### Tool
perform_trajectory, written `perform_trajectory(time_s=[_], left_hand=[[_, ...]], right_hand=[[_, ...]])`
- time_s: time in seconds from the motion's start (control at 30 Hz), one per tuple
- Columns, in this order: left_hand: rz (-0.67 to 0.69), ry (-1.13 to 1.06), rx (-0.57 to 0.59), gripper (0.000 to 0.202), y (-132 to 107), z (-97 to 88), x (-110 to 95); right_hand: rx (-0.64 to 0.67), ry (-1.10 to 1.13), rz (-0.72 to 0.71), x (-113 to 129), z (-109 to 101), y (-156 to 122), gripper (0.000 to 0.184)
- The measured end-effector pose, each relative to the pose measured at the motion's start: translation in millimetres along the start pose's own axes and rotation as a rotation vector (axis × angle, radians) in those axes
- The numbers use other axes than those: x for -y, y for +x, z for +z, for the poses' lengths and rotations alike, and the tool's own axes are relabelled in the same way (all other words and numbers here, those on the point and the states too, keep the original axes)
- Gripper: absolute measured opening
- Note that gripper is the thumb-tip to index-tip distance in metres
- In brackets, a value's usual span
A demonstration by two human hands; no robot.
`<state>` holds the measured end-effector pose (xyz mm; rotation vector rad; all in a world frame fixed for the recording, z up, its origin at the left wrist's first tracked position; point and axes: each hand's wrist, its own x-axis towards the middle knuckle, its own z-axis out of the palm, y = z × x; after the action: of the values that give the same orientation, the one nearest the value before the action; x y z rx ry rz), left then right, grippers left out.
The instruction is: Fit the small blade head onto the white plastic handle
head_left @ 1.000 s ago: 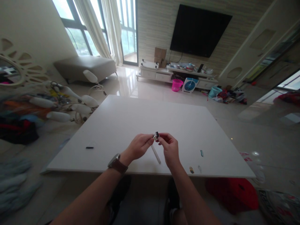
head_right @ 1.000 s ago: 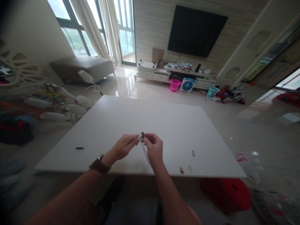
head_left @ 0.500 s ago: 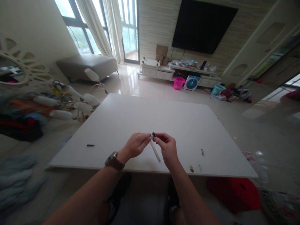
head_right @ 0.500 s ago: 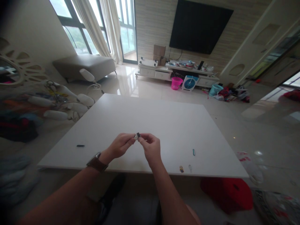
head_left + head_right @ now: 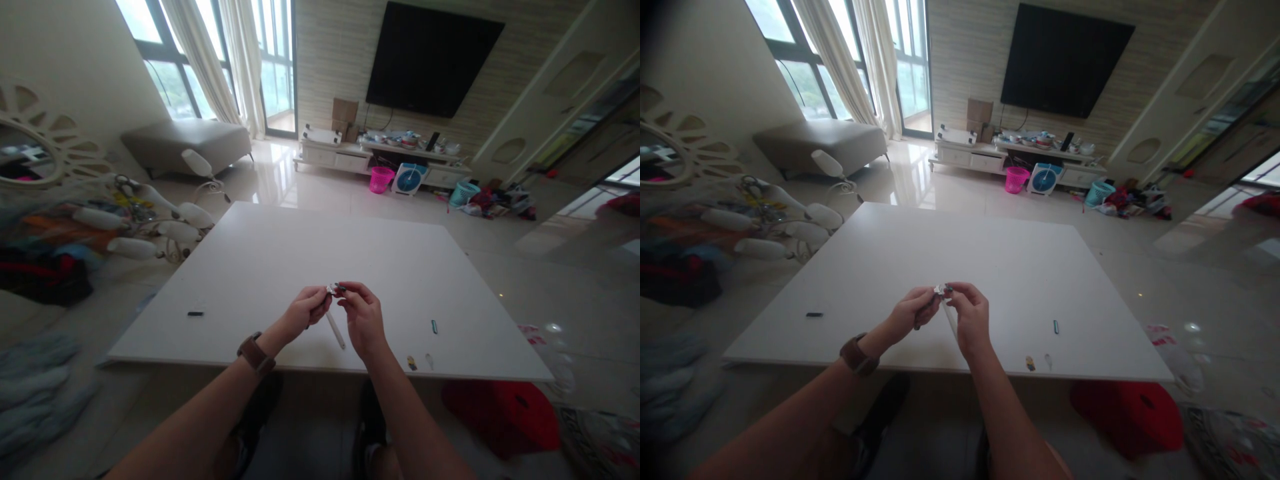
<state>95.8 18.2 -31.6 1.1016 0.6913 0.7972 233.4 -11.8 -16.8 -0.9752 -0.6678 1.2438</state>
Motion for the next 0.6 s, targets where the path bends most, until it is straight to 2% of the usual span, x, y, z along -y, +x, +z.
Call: perform_trajectory(time_s=[0.17, 0.4, 0.6], left_hand=[[0.088, 0.223, -0.001, 0.048, -6, -2.3, -7], [0.207, 0.443, -0.046, 0.045, -16, -5.0, -23], [0.281, 0.562, 0.006, 0.044, -18, -4.0, -27]], right_hand=[[-0.055, 0.095, 0.023, 1, 2, 2, 0.017], [-0.017, 0.121, 0.017, 2, 1, 1, 0.032], [0.1, 0.107, 0.104, 1, 2, -3, 0.021]])
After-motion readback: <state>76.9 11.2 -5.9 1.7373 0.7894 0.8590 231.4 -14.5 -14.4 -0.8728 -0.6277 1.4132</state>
